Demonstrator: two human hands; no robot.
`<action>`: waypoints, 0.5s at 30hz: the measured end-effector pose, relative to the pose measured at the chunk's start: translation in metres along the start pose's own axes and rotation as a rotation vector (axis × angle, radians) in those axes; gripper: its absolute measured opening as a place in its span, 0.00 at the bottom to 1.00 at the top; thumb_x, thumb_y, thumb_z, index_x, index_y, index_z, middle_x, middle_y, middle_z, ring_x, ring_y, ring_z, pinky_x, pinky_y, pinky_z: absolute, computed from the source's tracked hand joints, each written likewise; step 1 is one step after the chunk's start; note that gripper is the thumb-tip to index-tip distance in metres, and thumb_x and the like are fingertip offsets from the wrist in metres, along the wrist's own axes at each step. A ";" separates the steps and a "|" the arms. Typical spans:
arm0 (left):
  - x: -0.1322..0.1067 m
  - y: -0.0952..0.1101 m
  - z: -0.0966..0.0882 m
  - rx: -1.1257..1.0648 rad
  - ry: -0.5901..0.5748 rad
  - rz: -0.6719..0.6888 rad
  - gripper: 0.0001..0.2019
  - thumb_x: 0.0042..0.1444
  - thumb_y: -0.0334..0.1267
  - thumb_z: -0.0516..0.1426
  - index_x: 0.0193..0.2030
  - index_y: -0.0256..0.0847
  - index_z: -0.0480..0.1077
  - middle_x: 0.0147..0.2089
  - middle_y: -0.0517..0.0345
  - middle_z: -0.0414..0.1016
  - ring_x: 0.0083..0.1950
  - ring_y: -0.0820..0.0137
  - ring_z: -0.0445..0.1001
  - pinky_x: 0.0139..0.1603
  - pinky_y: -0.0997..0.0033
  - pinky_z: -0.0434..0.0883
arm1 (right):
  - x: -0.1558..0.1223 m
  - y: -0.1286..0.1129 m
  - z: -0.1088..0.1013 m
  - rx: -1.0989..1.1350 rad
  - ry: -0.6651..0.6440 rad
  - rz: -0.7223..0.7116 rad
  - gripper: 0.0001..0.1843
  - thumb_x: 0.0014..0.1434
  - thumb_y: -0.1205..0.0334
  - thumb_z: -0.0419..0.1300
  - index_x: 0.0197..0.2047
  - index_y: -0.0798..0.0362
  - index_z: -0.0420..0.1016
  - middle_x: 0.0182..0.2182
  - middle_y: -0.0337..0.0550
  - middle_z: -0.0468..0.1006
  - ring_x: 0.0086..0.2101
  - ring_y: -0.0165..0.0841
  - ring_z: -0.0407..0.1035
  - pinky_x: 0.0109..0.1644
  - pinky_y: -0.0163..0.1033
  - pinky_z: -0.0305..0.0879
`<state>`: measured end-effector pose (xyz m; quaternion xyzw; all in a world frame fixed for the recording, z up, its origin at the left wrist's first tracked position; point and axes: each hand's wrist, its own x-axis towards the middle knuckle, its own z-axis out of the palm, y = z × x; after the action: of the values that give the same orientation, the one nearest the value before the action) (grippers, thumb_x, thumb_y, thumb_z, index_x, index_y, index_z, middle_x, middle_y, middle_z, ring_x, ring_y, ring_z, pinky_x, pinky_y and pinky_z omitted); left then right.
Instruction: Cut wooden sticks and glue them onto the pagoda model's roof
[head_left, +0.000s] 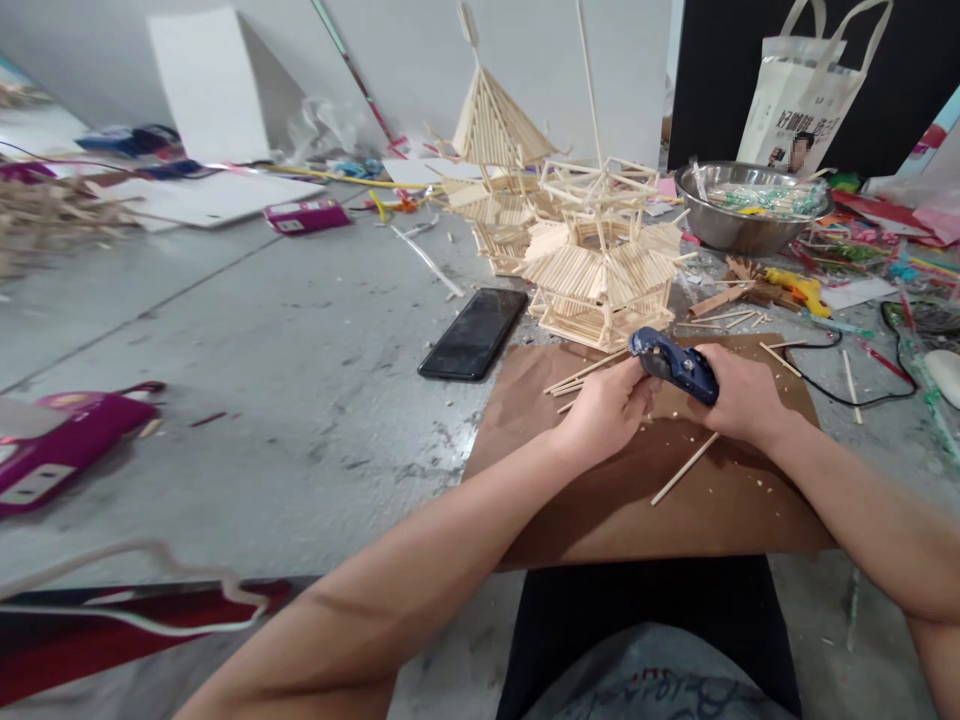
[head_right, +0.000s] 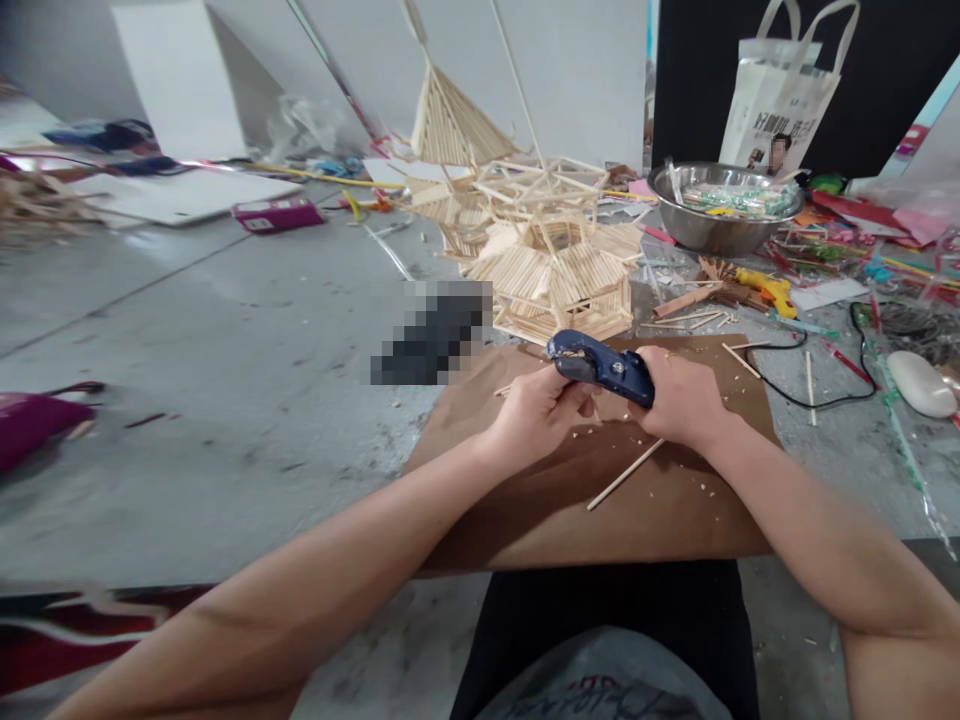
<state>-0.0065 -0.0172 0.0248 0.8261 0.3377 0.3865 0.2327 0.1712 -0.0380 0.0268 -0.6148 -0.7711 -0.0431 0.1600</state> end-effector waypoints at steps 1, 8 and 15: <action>0.000 0.000 0.000 0.005 -0.001 -0.001 0.07 0.53 0.30 0.47 0.25 0.38 0.60 0.20 0.62 0.67 0.22 0.77 0.66 0.25 0.79 0.62 | 0.000 0.000 -0.001 -0.002 -0.010 0.005 0.23 0.44 0.58 0.54 0.46 0.55 0.63 0.37 0.46 0.75 0.36 0.40 0.70 0.34 0.39 0.59; 0.000 0.002 -0.001 0.013 -0.005 -0.017 0.06 0.54 0.31 0.47 0.27 0.38 0.60 0.20 0.62 0.67 0.22 0.77 0.66 0.25 0.79 0.62 | 0.001 -0.001 -0.003 -0.004 -0.041 0.013 0.20 0.45 0.58 0.53 0.43 0.55 0.64 0.35 0.47 0.76 0.35 0.40 0.70 0.33 0.38 0.58; -0.001 0.002 -0.001 0.002 -0.018 -0.026 0.06 0.53 0.31 0.47 0.27 0.38 0.60 0.20 0.62 0.67 0.22 0.76 0.67 0.26 0.78 0.62 | -0.001 -0.001 -0.002 -0.014 -0.041 0.005 0.19 0.45 0.58 0.53 0.42 0.55 0.64 0.34 0.48 0.76 0.34 0.41 0.70 0.32 0.38 0.58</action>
<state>-0.0067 -0.0189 0.0263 0.8254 0.3468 0.3755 0.2398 0.1707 -0.0397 0.0289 -0.6187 -0.7722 -0.0354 0.1400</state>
